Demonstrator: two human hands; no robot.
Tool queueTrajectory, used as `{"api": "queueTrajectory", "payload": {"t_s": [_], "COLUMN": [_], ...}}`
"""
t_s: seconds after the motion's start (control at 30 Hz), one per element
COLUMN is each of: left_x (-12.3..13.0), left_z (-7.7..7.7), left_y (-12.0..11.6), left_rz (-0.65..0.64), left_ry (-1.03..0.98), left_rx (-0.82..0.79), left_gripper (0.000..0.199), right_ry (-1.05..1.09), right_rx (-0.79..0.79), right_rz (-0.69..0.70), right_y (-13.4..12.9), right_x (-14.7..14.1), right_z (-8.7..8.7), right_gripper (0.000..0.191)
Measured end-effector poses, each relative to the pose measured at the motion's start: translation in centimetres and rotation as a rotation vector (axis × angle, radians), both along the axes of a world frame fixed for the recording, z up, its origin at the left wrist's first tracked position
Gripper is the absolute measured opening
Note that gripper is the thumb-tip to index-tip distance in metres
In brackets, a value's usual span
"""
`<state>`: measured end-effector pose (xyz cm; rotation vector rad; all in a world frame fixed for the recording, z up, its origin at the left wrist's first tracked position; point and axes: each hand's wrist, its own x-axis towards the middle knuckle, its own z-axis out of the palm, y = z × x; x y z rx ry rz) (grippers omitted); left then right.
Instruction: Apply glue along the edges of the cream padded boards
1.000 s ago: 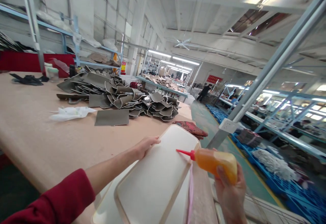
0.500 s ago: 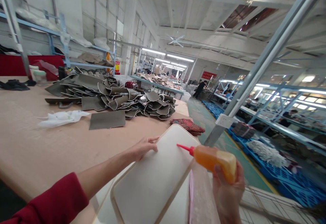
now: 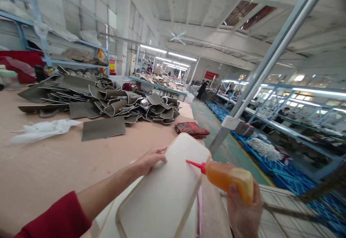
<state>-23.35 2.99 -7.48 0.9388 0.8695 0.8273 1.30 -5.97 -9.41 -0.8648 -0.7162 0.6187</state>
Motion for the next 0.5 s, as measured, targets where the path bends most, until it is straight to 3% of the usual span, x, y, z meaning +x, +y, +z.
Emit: {"api": "queueTrajectory", "payload": {"t_s": [0.13, 0.23, 0.37, 0.5], "left_x": [1.3, 2.8, 6.4, 11.7], "left_z": [0.3, 1.0, 1.8, 0.9], "left_y": [-0.1, -1.1, -3.4, -4.8], "left_rz": [0.003, -0.017, -0.032, -0.071], "left_ry": [0.037, 0.065, 0.134, 0.199], "left_rx": [-0.025, -0.027, -0.065, -0.082], "left_gripper": [0.085, 0.087, 0.091, 0.095], "right_ry": [-0.057, -0.055, 0.005, 0.001], "right_rx": [-0.096, -0.028, 0.05, 0.016], "right_rz": [0.24, 0.135, -0.074, -0.075], "right_y": [-3.9, -5.4, -7.0, -11.9], "right_x": [-1.2, 0.4, 5.6, 6.3], "right_z": [-1.7, -1.7, -1.2, -3.9], "right_gripper": [0.063, 0.067, 0.077, 0.076]}}
